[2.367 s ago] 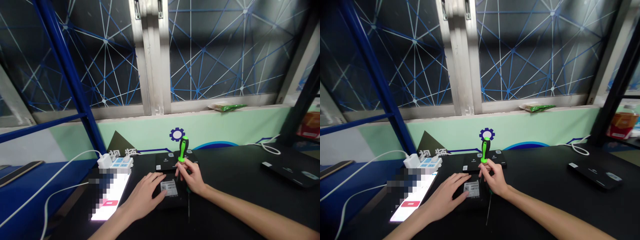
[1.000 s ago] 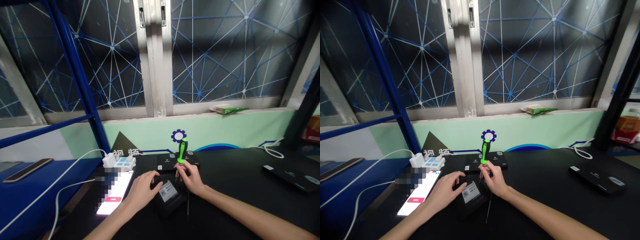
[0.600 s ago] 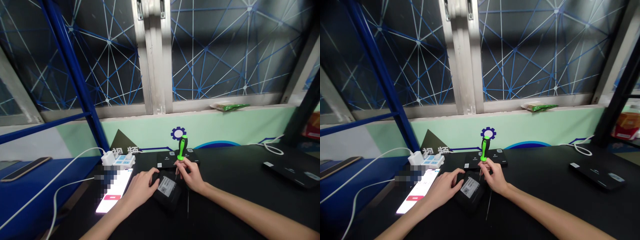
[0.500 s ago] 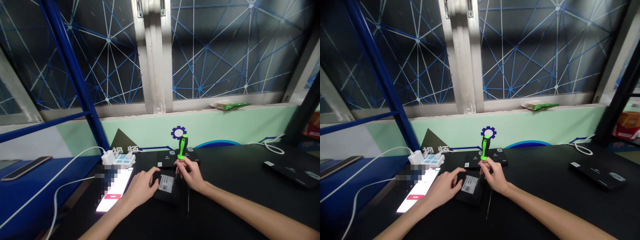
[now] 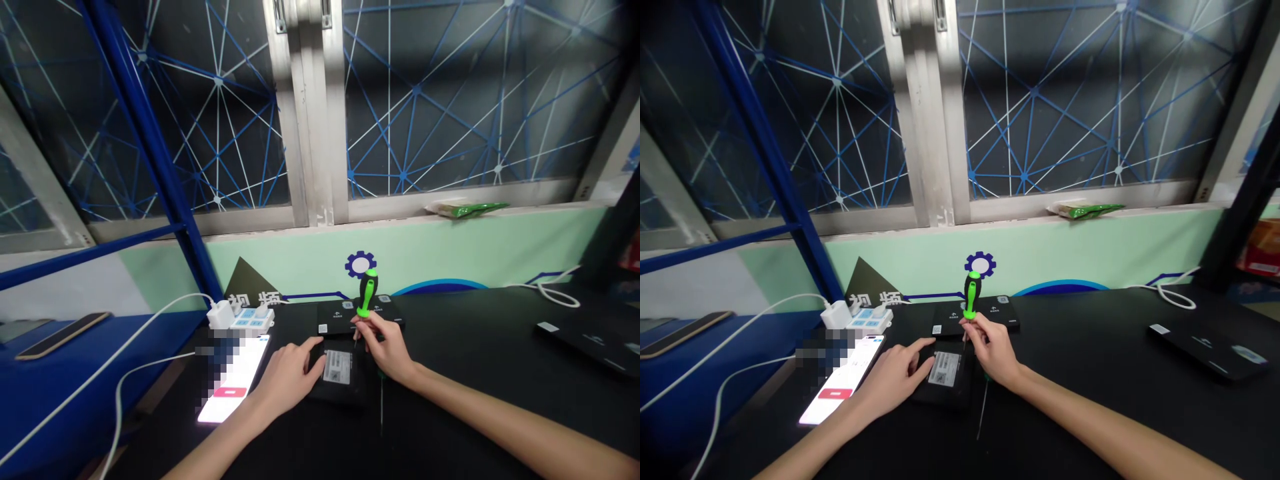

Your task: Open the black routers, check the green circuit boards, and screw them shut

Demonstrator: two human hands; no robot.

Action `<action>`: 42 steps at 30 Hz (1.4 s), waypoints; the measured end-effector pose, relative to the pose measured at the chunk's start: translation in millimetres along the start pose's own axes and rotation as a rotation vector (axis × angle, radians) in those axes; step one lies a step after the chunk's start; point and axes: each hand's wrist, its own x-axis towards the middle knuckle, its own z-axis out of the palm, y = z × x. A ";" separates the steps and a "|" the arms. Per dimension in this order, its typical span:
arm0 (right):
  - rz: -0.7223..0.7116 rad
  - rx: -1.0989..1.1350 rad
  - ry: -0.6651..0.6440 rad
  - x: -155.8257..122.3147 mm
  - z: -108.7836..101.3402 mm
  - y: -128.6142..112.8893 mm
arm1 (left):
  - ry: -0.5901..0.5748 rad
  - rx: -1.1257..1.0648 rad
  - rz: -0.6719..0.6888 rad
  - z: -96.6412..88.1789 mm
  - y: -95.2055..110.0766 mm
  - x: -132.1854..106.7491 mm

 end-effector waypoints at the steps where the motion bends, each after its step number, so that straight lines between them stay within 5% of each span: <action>1: -0.002 -0.004 -0.004 0.1 -0.1 0.2 | 0.002 0.002 0.000 -0.2 -0.1 -0.2; 19: 0.050 0.101 -0.146 1.8 0.5 0.1 | -0.007 0.037 0.019 -0.1 -1.3 -0.6; 42: -0.062 -0.071 -0.179 1.1 -2.3 -6.4 | -0.015 0.039 0.029 -1.4 -0.3 -0.8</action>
